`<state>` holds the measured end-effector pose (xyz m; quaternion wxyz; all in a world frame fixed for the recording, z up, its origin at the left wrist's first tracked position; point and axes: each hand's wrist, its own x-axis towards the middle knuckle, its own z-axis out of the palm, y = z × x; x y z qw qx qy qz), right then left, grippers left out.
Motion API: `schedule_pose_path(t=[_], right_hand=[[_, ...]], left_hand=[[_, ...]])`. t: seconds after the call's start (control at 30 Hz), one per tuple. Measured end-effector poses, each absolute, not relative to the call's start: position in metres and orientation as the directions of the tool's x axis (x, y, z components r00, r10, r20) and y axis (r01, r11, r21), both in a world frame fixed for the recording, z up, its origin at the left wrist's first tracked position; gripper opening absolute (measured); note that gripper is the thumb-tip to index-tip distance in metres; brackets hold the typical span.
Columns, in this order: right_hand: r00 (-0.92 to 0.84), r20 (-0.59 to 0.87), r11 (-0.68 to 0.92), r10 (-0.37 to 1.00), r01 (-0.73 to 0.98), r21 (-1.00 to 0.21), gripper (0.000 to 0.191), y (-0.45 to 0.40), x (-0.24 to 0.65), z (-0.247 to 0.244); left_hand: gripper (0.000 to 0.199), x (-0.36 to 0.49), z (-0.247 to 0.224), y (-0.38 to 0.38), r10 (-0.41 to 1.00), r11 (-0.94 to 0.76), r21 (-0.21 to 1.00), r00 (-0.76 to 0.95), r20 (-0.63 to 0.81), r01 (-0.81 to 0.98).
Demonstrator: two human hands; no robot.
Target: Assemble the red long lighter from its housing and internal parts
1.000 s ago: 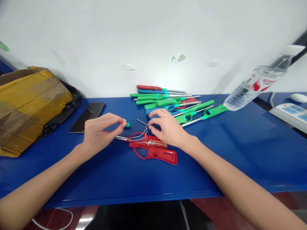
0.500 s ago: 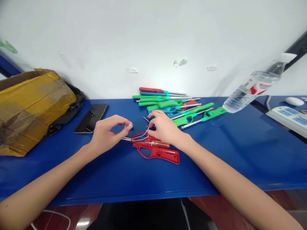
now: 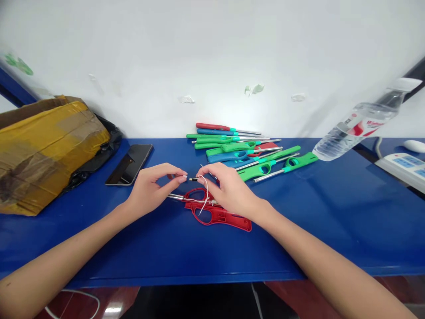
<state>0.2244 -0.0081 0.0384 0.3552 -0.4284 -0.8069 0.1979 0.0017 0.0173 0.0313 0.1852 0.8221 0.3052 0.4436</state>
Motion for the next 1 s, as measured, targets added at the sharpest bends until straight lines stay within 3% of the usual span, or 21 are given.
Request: schedule_pose_path(t=[0.13,0.33,1.0], right_hand=[[-0.344,0.373,0.498,0.862,0.430,-0.753,0.013,-0.016,0.222,0.040],[-0.339,0.410,0.507,0.846,0.277,-0.816,0.013,-0.019,0.222,0.037],[-0.283,0.418,0.483,0.863,0.224,-0.846,0.009,-0.018,0.222,0.035]], left_hand=[[0.007,0.004,0.035,0.013,0.717,-0.695,0.645,0.384,0.582,0.318],[0.009,0.007,0.037,0.005,0.803,-0.543,0.827,0.380,0.460,0.147],[0.011,0.008,0.041,0.001,0.819,-0.449,0.893,0.407,0.405,0.013]])
